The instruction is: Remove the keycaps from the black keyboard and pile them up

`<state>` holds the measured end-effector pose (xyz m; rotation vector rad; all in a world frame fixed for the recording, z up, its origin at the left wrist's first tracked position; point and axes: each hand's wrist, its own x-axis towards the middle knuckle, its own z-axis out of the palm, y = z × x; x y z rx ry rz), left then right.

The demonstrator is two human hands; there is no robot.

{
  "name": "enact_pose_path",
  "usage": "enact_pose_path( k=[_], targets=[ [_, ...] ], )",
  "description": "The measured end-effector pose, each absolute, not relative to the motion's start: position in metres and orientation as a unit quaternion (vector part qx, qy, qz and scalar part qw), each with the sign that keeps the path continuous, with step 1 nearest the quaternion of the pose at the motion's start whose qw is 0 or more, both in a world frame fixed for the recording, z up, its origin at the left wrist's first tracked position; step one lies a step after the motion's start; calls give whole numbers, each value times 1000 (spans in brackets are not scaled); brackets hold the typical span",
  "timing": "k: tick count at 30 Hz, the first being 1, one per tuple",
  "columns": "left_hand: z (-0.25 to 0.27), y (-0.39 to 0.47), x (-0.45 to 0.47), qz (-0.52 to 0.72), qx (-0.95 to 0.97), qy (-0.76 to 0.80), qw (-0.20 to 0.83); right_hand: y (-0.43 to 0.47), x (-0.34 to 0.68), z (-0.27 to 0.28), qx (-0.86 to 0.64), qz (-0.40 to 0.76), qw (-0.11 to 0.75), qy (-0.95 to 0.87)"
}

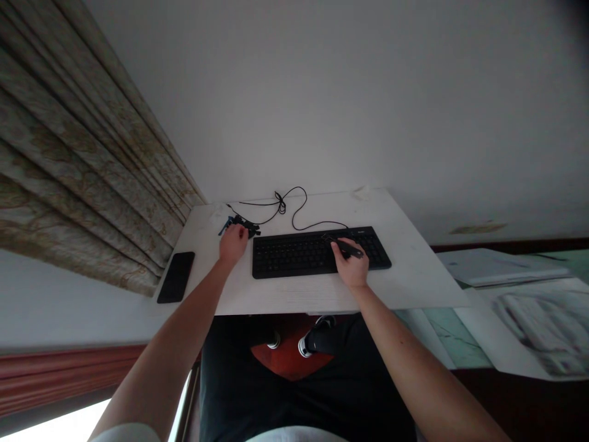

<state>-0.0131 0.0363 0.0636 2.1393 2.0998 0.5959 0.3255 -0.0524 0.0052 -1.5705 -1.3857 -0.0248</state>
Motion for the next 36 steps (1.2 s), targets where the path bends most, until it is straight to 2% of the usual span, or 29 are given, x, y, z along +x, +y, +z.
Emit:
enact_pose_path(
  k=[3, 7, 16, 25, 27, 31, 36],
  targets=[
    [56, 18, 32, 243, 772, 584, 61, -52, 326, 5, -652, 3, 504, -567],
    [43, -8, 89, 232, 819, 515, 101, -52, 328, 3, -656, 8, 508, -558],
    [21, -25, 113, 243, 824, 507, 64, -54, 325, 9, -665, 14, 520, -535],
    [21, -26, 109, 278, 780, 552, 98, -54, 327, 9, -663, 11, 577, -476],
    [22, -26, 108, 279, 770, 563, 111, -52, 323, 15, -651, 61, 588, -476],
    [25, -24, 107, 275, 761, 571, 142, -41, 306, 35, -596, 243, 596, -481],
    [29, -23, 108, 275, 747, 581, 169, -14, 289, 55, -552, 413, 529, -494]
  ],
)
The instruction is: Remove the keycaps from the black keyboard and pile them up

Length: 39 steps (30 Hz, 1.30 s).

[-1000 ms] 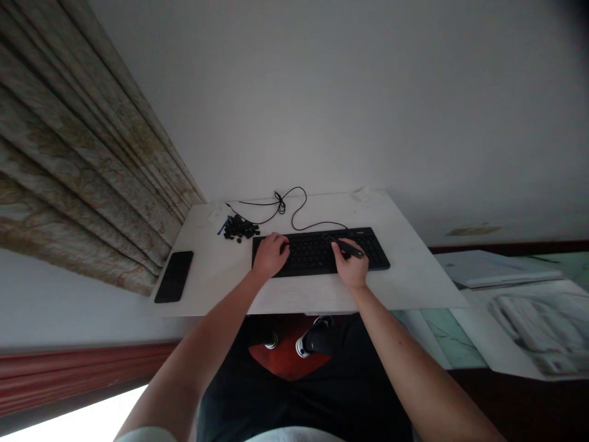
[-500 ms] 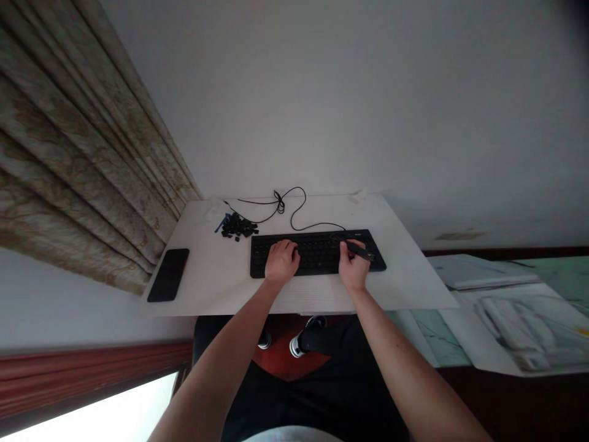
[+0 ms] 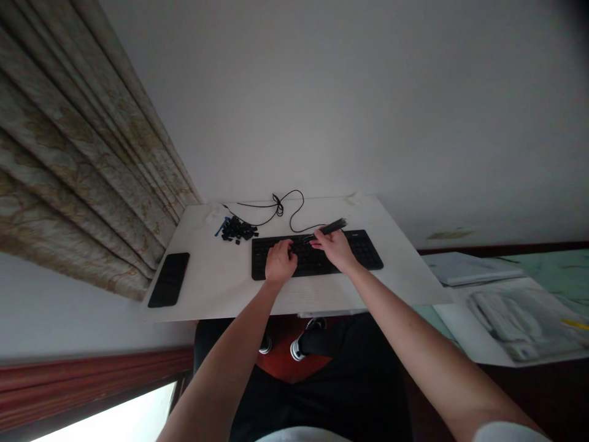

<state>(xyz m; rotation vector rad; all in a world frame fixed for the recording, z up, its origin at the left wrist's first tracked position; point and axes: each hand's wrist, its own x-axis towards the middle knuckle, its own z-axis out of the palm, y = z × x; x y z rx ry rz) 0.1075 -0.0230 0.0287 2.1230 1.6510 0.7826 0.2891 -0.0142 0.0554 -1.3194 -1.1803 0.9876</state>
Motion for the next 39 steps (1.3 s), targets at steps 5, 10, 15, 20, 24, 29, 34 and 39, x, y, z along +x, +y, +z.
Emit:
enact_pose_path(
  k=[5, 10, 15, 20, 24, 29, 34, 39],
  targets=[
    [30, -22, 108, 251, 764, 571, 164, 3, 288, 61, -561, 471, 417, -539],
    [30, -20, 110, 215, 788, 561, 135, 13, 287, 61, -553, 490, 388, -550],
    [31, -20, 111, 198, 793, 564, 119, 23, 284, 62, -533, 495, 359, -585],
    [31, -19, 112, 182, 799, 564, 105, 25, 280, 62, -533, 454, 323, -637],
    [29, -18, 112, 168, 800, 568, 94, 24, 276, 62, -533, 375, 303, -696],
    [29, -18, 112, 184, 791, 574, 102, 22, 278, 63, -528, 352, 300, -712],
    [32, -19, 112, 203, 779, 584, 108, 4, 269, 60, -579, 278, 316, -698],
    [33, -19, 111, 194, 786, 576, 116, -10, 260, 51, -610, 276, 396, -628]
  ],
)
